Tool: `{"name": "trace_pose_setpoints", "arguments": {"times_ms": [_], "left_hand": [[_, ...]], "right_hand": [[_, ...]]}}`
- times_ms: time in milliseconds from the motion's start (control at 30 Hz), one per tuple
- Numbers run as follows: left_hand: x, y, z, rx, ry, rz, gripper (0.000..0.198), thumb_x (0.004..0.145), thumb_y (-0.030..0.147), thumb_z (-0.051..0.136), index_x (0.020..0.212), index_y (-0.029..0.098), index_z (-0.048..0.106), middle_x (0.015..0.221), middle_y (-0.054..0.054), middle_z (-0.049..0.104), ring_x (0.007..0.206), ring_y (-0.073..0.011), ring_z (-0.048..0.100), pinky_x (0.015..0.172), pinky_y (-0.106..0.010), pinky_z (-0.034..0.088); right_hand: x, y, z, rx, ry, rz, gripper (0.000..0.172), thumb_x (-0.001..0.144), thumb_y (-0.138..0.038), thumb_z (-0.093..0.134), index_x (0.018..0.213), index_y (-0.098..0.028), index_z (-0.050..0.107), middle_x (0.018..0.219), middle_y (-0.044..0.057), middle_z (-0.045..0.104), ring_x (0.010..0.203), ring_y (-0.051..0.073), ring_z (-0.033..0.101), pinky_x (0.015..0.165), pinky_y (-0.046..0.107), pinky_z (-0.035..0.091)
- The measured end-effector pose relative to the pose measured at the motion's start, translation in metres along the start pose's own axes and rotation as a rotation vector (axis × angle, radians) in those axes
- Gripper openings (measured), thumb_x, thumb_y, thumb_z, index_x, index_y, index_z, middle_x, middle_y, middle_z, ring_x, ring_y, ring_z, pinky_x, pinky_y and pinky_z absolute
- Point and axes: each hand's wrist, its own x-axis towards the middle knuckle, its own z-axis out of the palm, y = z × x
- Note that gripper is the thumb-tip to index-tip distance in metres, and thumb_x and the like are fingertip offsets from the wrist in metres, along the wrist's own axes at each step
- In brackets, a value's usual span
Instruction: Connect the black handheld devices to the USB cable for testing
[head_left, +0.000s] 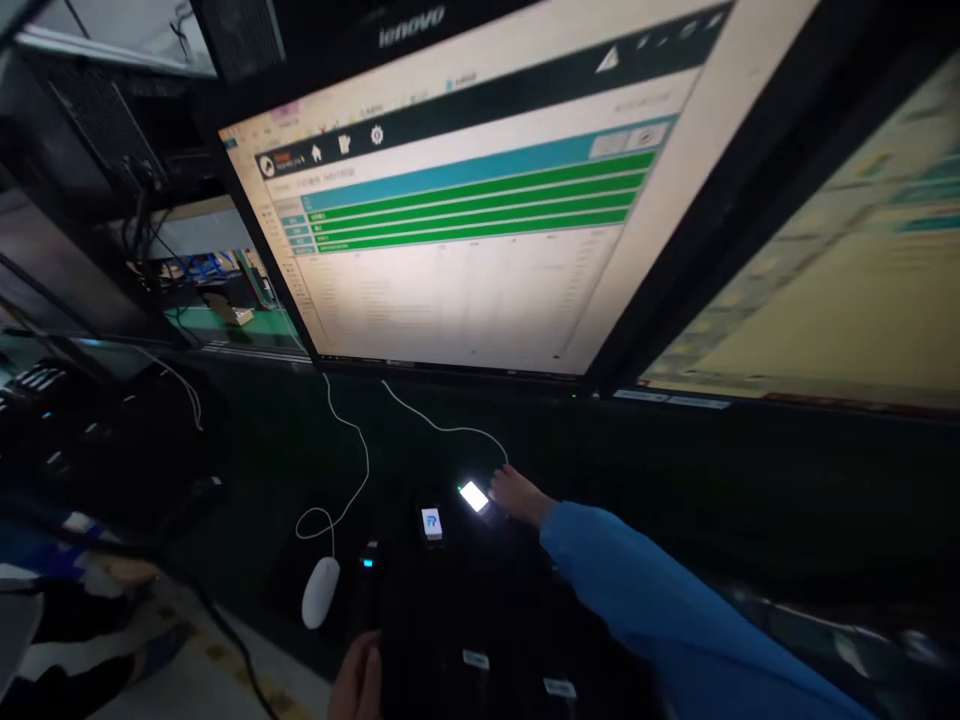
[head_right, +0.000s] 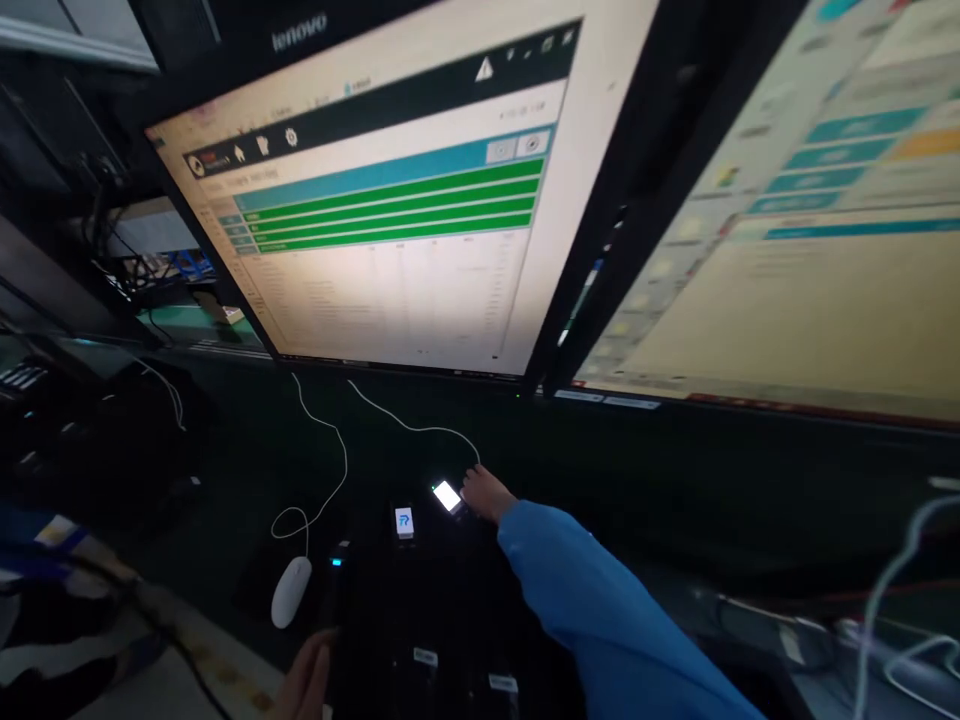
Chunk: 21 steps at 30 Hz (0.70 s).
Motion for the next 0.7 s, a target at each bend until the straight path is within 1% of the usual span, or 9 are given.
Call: {"name": "trace_pose_setpoints", "arguments": {"times_ms": [100,233,300,367,433,500,567,633,700], "left_hand": [[0.021,0.016,-0.002,-0.021,-0.065,-0.001,0.047,0.079,0.057,0.047,0.103,0.021,0.065,0.112,-0.008,0.07,0.111,-0.0257,0.062,0.099,-0.036,0.047],[0.058,0.054,0.005,0.011,-0.087,0.03,0.039,0.085,0.045,0.045,0.11,0.019,0.062,0.117,-0.008,0.068,0.112,-0.0231,0.061,0.098,-0.033,0.048],[0.084,0.077,0.015,0.106,-0.114,0.04,0.037,0.089,0.036,0.04,0.115,0.017,0.059,0.122,-0.008,0.066,0.114,-0.02,0.06,0.099,-0.029,0.046],[0.115,0.098,0.029,0.303,-0.176,0.014,0.038,0.092,0.029,0.035,0.122,0.017,0.055,0.128,-0.007,0.063,0.117,-0.0167,0.058,0.101,-0.025,0.043],[0.147,0.112,0.046,0.409,-0.232,0.004,0.036,0.092,0.025,0.038,0.121,0.016,0.057,0.128,-0.008,0.063,0.118,-0.0171,0.057,0.101,-0.025,0.042],[0.176,0.116,0.064,0.492,-0.293,-0.013,0.031,0.089,0.025,0.049,0.115,0.014,0.06,0.124,-0.011,0.065,0.117,-0.0194,0.058,0.101,-0.028,0.042],[0.198,0.113,0.079,0.574,-0.353,-0.051,0.028,0.086,0.03,0.058,0.108,0.013,0.062,0.118,-0.012,0.066,0.113,-0.0211,0.059,0.1,-0.036,0.044],[0.214,0.106,0.091,0.646,-0.405,-0.103,0.029,0.084,0.037,0.061,0.102,0.013,0.063,0.11,-0.009,0.068,0.105,-0.0208,0.062,0.095,-0.041,0.047],[0.225,0.098,0.099,0.7,-0.446,-0.149,0.029,0.084,0.039,0.062,0.097,0.014,0.064,0.102,-0.007,0.068,0.097,-0.0194,0.064,0.088,-0.04,0.05]], "right_hand": [[0.005,-0.001,0.015,0.039,-0.077,-0.004,0.015,0.089,-0.027,0.06,0.087,-0.013,0.065,0.095,0.004,0.068,0.095,0.017,0.063,0.092,0.041,0.049],[-0.007,-0.01,0.021,0.062,-0.178,-0.028,0.016,0.091,-0.027,0.058,0.089,-0.013,0.065,0.092,0.003,0.068,0.085,0.015,0.064,0.081,0.036,0.054],[-0.013,-0.015,0.016,0.058,-0.211,-0.055,0.012,0.088,-0.021,0.059,0.087,-0.011,0.067,0.089,0.005,0.069,0.082,0.016,0.065,0.077,0.035,0.054],[-0.018,-0.018,0.008,0.051,-0.228,-0.079,0.008,0.082,-0.013,0.062,0.083,-0.009,0.069,0.087,0.009,0.071,0.08,0.019,0.066,0.073,0.033,0.052],[-0.022,-0.021,-0.001,0.044,-0.238,-0.096,0.007,0.075,-0.008,0.065,0.078,-0.008,0.071,0.085,0.013,0.071,0.08,0.023,0.067,0.071,0.032,0.05],[-0.024,-0.022,-0.008,0.043,-0.244,-0.104,0.007,0.072,-0.007,0.066,0.075,-0.008,0.072,0.082,0.014,0.071,0.08,0.024,0.067,0.069,0.032,0.049],[-0.026,-0.023,-0.015,0.049,-0.241,-0.099,0.009,0.075,-0.011,0.064,0.074,-0.008,0.072,0.08,0.014,0.071,0.079,0.024,0.067,0.068,0.031,0.048],[-0.027,-0.023,-0.021,0.059,-0.233,-0.086,0.013,0.079,-0.015,0.062,0.075,-0.009,0.072,0.079,0.012,0.071,0.077,0.023,0.067,0.067,0.03,0.047],[-0.029,-0.024,-0.032,0.067,-0.229,-0.066,0.01,0.077,-0.015,0.063,0.074,-0.01,0.072,0.078,0.01,0.071,0.074,0.02,0.066,0.065,0.027,0.046]]}}
